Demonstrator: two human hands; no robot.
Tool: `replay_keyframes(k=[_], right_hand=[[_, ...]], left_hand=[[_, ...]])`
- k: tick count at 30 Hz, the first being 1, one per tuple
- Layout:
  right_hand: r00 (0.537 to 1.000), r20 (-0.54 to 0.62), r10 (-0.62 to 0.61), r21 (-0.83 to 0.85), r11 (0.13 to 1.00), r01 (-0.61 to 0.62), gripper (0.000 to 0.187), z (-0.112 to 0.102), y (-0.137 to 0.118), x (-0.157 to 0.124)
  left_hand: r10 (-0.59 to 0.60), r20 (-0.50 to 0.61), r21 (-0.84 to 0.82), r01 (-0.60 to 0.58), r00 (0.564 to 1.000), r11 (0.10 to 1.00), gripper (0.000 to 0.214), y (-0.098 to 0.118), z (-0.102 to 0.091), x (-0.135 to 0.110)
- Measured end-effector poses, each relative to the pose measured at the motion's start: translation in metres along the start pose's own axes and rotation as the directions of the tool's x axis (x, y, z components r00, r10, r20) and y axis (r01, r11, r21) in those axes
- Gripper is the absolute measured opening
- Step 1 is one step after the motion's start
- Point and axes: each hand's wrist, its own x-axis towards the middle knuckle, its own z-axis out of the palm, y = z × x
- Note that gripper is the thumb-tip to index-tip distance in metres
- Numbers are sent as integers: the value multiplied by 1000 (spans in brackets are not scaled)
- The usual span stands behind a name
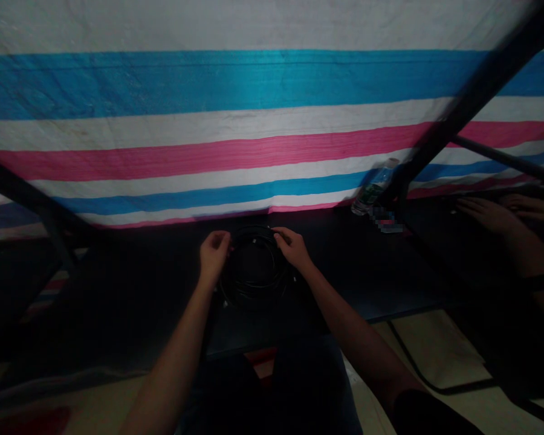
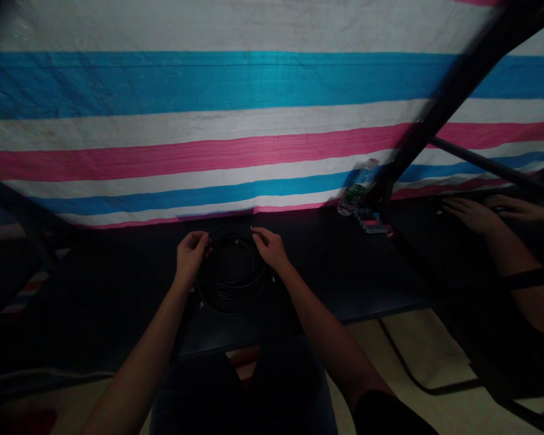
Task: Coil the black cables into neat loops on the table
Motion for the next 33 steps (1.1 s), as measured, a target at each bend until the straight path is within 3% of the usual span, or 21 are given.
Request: replay_keyframes(k=[7,12,15,19,23,27,33], right_hand=[[994,79,-77,-90,992,84,30,7,-4,-3],[985,133,-113,-154,979,133,44,8,-8,-4],[981,168,-94,-296,945,141,54,11,-4,-5],[981,183,-57,-388,913,125,38,12,0,-4],[983,183,-34,-423,900,110,29,10,-2,-3],[982,188,-24,-454,884,109,21,8,-3,-3],[987,158,-7,-491,867,84,22,9,-1,-3]], left_hand=[[119,-119,90,-109,986,990,25,-5,8,-5],[142,-107,142,-126,984,982,23,-4,4,-5],[240,-38,336,-213,970,917,22,-3,3,-6],[298,149,570,-328,943,753,29,-5,2,-4],[341,224,616,-404,913,676,29,-8,-2,-2],[315,266,686,-408,911,603,31,-15,-7,2],[320,268,660,-415,909,626,16,-20,-7,4]])
